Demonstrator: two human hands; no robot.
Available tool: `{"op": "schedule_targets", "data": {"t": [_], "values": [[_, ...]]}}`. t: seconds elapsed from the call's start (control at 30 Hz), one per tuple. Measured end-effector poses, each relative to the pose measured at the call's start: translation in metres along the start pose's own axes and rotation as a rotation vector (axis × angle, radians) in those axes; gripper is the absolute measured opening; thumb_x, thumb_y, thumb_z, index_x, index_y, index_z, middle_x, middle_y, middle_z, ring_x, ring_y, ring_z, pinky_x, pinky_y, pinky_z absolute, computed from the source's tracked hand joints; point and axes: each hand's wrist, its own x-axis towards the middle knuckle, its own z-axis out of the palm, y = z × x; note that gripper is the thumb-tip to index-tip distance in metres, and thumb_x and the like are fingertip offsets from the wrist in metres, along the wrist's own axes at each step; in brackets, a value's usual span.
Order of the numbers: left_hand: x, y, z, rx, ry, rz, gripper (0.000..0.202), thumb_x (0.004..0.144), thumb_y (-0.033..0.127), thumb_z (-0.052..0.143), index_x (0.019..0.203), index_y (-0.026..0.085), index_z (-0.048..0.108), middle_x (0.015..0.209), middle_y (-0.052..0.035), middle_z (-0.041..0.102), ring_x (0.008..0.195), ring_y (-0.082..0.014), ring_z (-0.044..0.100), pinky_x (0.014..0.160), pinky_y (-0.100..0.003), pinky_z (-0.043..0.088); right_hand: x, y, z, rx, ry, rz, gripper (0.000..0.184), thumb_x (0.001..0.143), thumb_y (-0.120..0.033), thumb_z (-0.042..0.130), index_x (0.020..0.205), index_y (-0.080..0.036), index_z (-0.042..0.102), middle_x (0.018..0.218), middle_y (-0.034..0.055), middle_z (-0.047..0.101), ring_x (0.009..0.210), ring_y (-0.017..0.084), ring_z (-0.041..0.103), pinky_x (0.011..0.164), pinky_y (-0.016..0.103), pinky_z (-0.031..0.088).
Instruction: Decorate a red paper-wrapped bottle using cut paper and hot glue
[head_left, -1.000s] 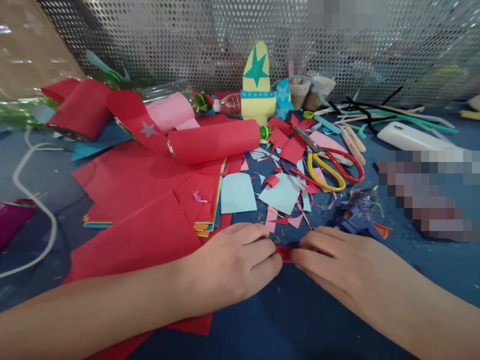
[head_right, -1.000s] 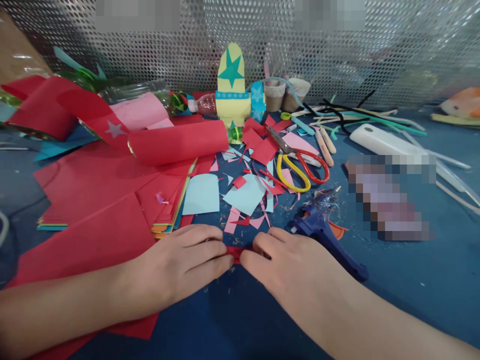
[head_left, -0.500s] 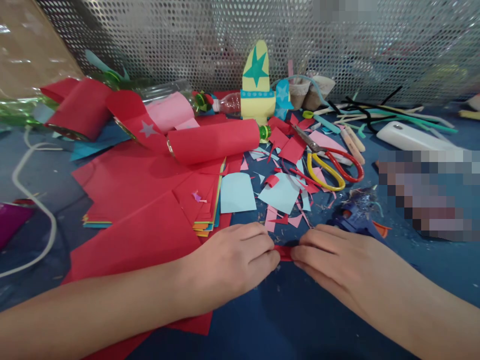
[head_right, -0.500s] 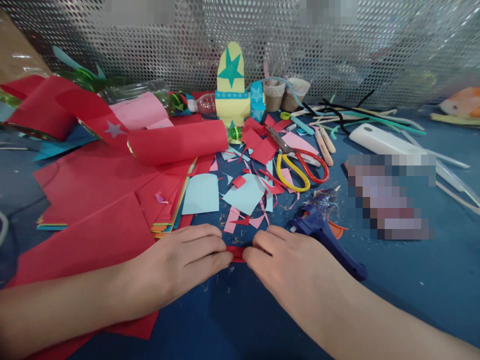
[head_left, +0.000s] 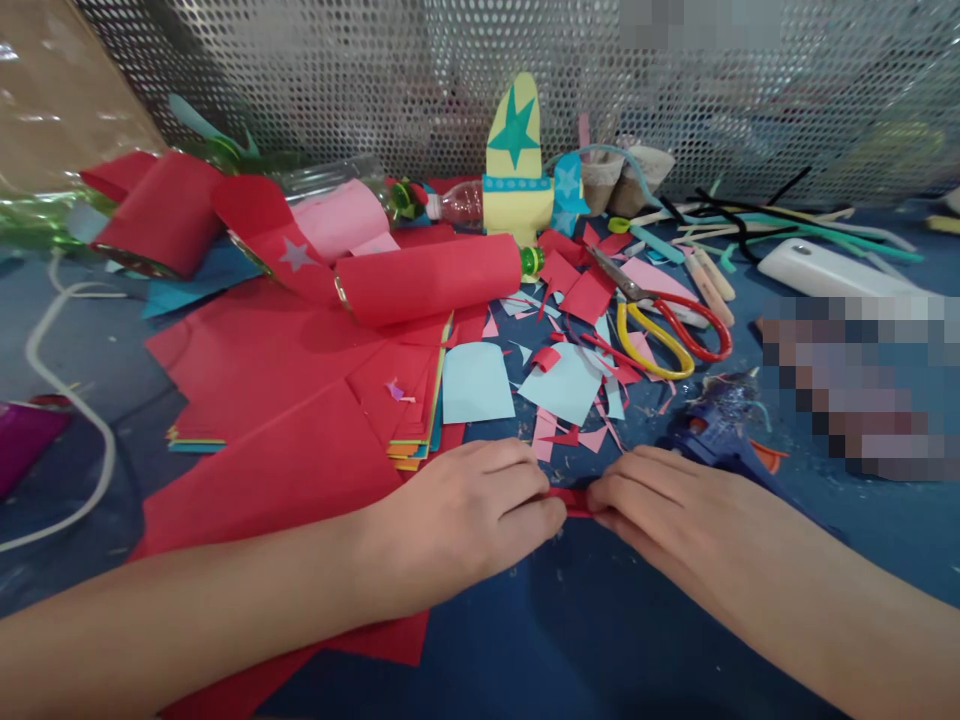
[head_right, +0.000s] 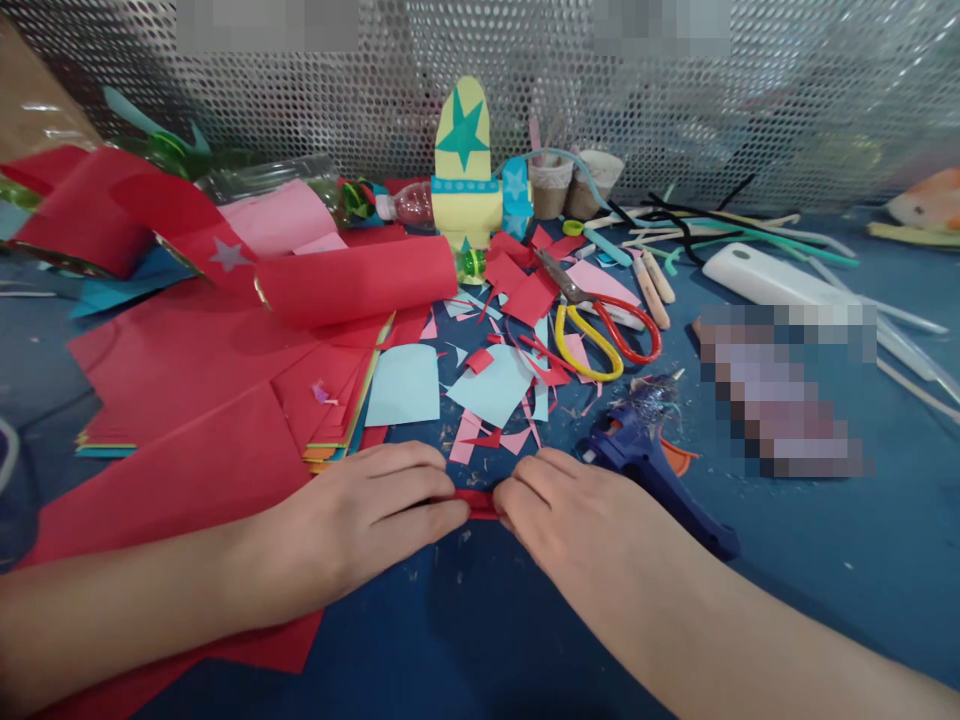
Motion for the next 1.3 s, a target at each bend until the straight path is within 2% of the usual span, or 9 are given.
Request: {"op": "schedule_targets", "data": {"t": [0.2, 0.3, 0.43, 0.63, 0.7, 0.83, 1.13, 1.3], "values": [[-0.0005, -0.0024, 0.0015, 0.010, -0.038, 0.008, 0.021, 0.093, 0.013, 0.047, 0.080, 0.014, 0.063, 0.074, -0.0023, 0.061, 0.079, -0.0171, 0.056, 0.077, -0.029, 0.052, -0.0010, -0.0010, 0.0011, 0.006, -0.046, -0.007, 0.030, 0.090, -0.002, 0.036, 0.079, -0.017, 0.059, 0.076, 0.0044, 0.061, 0.069, 0.019, 0.058, 0.062, 0.032, 0.047], [-0.0001, -0.0027, 0.0011, -0.010, -0.048, 0.013, 0.020, 0.093, 0.012, 0.046, 0.085, 0.013, 0.063, 0.077, -0.0027, 0.062, 0.078, -0.0157, 0.056, 0.078, -0.029, 0.052, -0.0005, 0.0008, -0.0011, 0.080, -0.055, 0.035, 0.024, 0.087, -0.003, 0.042, 0.084, -0.017, 0.061, 0.077, 0.0037, 0.061, 0.068, 0.019, 0.058, 0.060, 0.032, 0.049], [0.0003, -0.0022, 0.0001, -0.032, -0.040, 0.002, 0.018, 0.093, 0.010, 0.046, 0.089, 0.012, 0.064, 0.078, -0.0037, 0.063, 0.078, -0.0157, 0.057, 0.077, -0.029, 0.052, 0.0003, 0.0038, -0.0041, 0.151, -0.040, 0.038, 0.025, 0.088, -0.005, 0.042, 0.088, -0.018, 0.063, 0.080, 0.0052, 0.063, 0.074, 0.019, 0.060, 0.064, 0.032, 0.053], [-0.0015, 0.0006, 0.0039, 0.103, 0.105, 0.061, 0.014, 0.091, 0.010, 0.050, 0.090, 0.012, 0.064, 0.073, -0.0031, 0.064, 0.076, -0.0170, 0.059, 0.069, -0.029, 0.052, -0.0003, 0.0029, -0.0020, 0.127, -0.021, 0.013, 0.024, 0.086, -0.003, 0.044, 0.081, -0.018, 0.062, 0.077, 0.0037, 0.065, 0.070, 0.018, 0.061, 0.062, 0.030, 0.051], [-0.0021, 0.0019, 0.0056, 0.130, 0.118, 0.062, 0.011, 0.089, 0.009, 0.053, 0.087, 0.013, 0.063, 0.070, -0.0019, 0.063, 0.073, -0.0168, 0.059, 0.066, -0.029, 0.051, -0.0003, 0.0016, -0.0004, 0.095, -0.020, 0.015, 0.023, 0.085, -0.002, 0.044, 0.081, -0.018, 0.061, 0.077, 0.0032, 0.065, 0.069, 0.018, 0.060, 0.060, 0.030, 0.050], [-0.0021, 0.0023, 0.0067, 0.122, 0.093, 0.015, 0.017, 0.090, 0.012, 0.052, 0.076, 0.014, 0.062, 0.069, -0.0014, 0.062, 0.074, -0.0166, 0.060, 0.065, -0.027, 0.050, 0.0002, -0.0003, 0.0002, 0.061, 0.026, 0.034, 0.020, 0.082, -0.003, 0.047, 0.081, -0.018, 0.060, 0.072, 0.0017, 0.064, 0.063, 0.018, 0.060, 0.055, 0.031, 0.048], [0.0000, -0.0008, 0.0017, 0.051, 0.023, 0.008, 0.020, 0.093, 0.013, 0.047, 0.085, 0.013, 0.065, 0.077, -0.0030, 0.063, 0.080, -0.0173, 0.059, 0.075, -0.029, 0.052, -0.0004, -0.0014, 0.0015, 0.059, 0.041, 0.036, 0.020, 0.080, -0.002, 0.047, 0.081, -0.018, 0.061, 0.073, 0.0019, 0.065, 0.063, 0.019, 0.061, 0.051, 0.031, 0.048], [-0.0002, -0.0021, 0.0009, -0.006, -0.023, 0.001, 0.020, 0.093, 0.010, 0.045, 0.090, 0.011, 0.065, 0.079, -0.0043, 0.063, 0.079, -0.0162, 0.057, 0.078, -0.029, 0.052, -0.0012, -0.0015, 0.0027, 0.082, 0.035, 0.054, 0.019, 0.080, -0.003, 0.050, 0.087, -0.017, 0.062, 0.079, 0.0034, 0.067, 0.067, 0.020, 0.062, 0.056, 0.032, 0.051]]}}
